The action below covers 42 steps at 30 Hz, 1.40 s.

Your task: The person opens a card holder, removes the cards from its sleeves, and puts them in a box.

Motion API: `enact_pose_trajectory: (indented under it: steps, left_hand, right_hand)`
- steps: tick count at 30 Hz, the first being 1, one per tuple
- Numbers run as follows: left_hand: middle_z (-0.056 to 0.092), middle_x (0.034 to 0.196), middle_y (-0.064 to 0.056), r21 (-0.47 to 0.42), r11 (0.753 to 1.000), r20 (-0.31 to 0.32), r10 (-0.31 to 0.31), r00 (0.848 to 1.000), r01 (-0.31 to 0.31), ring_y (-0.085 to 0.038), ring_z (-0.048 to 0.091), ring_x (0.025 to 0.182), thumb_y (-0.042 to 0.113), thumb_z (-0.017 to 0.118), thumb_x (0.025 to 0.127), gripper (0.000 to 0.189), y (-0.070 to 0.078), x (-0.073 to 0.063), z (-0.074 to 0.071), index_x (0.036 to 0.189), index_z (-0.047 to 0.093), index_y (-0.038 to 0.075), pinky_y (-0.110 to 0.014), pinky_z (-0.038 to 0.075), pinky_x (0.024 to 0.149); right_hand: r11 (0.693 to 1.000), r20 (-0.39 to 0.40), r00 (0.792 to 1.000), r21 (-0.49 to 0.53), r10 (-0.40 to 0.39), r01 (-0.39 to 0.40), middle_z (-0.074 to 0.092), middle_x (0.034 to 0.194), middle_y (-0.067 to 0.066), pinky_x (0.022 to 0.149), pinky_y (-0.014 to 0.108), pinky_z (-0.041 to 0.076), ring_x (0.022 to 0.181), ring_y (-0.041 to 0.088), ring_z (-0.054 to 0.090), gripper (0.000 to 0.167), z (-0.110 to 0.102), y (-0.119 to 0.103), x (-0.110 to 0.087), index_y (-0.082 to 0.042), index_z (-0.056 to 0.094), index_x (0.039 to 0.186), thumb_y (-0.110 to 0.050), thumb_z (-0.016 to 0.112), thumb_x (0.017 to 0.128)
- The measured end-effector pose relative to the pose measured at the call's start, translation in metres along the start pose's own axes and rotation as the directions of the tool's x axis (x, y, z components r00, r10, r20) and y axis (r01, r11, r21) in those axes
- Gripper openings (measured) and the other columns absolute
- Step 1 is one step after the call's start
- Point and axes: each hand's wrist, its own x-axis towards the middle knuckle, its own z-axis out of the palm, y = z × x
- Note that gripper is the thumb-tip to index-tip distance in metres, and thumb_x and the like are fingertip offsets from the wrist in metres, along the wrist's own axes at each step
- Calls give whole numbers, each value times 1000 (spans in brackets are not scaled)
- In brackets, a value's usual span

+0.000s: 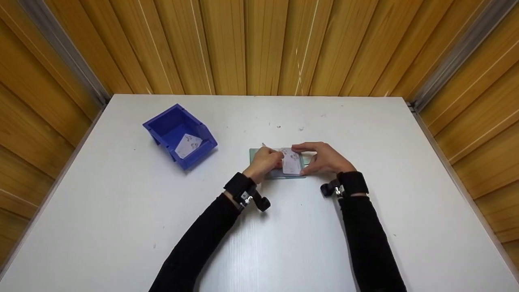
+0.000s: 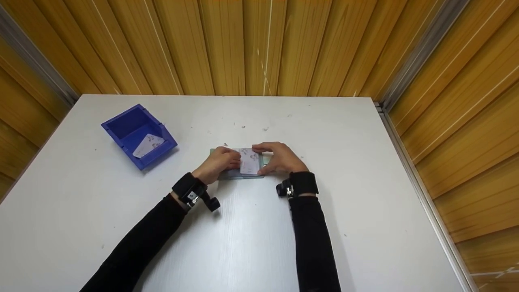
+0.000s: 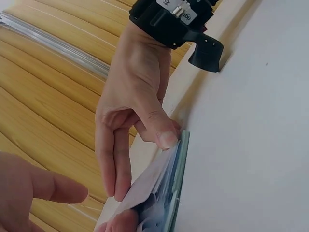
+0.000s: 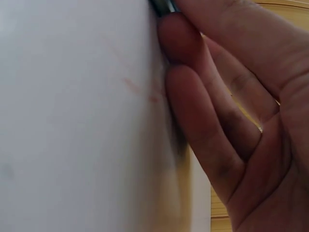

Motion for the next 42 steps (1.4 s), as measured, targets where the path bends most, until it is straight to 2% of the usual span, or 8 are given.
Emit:
enact_pose_trajectory:
  steps: [8,14,17,27,29,32,36,42]
  left_hand:
    - [70,104,-9,-26,1000,-8,7,1000,-7,-14,63,84,13,61,94,30,0,2,0,113,72,-8,-23,49,69]
    - [66,86,-4,94,995,-37,49,998,-45,-13,59,75,14,58,95,22,-4,6,3,95,73,-3,-22,42,59]
    - [66,86,-3,129,990,-53,65,996,-58,-14,59,78,11,59,94,17,-6,9,6,92,71,0,-22,42,60]
    - [75,110,-13,160,987,-26,33,999,-28,-15,67,92,10,70,96,29,-6,14,14,120,64,-4,-21,51,74]
    - [76,112,-14,144,989,-22,25,999,-21,-16,69,93,11,70,96,30,-7,15,14,122,63,-4,-22,52,75]
    - [76,114,-15,130,991,-23,19,1000,-15,-17,70,95,11,72,96,32,-8,16,14,123,62,-4,-22,53,76]
    - [76,115,-16,117,993,-21,13,1000,-10,-18,71,97,12,74,95,34,-8,16,12,123,61,-4,-23,55,78]
    - [77,110,-17,79,997,19,25,999,-27,-18,73,93,9,75,93,34,-7,14,7,121,62,-6,-22,55,76]
  right_hand:
    - [1000,2,1000,13,1,-1,53,155,12,66,20,52,63,12,59,87,0,2,0,-15,53,152,0,90,74]
    - [1000,-3,1000,4,-1,1,54,154,11,65,20,51,62,11,56,87,1,3,1,-16,54,151,0,91,74]
    - [1000,-3,1000,-4,-7,7,54,154,11,65,20,51,61,11,56,87,2,2,1,-16,54,151,-2,91,74]
    - [1000,-12,1000,6,6,-6,55,154,10,64,21,51,64,13,58,87,2,0,-1,-16,55,151,-1,91,74]
    - [1000,-21,1000,-20,14,-15,56,153,7,71,23,53,73,15,61,87,2,-1,0,-18,55,150,-5,93,73]
    - [999,-49,999,-52,15,-18,58,151,6,92,31,53,102,21,64,87,3,-1,2,-19,57,148,-13,96,71]
    - [998,-87,996,-62,7,-12,62,146,6,115,47,40,137,26,52,85,6,-2,5,-17,61,144,-19,98,67]
    - [997,-114,993,-75,13,-21,65,142,3,124,52,29,146,26,44,82,9,-2,5,-18,63,140,-17,99,66]
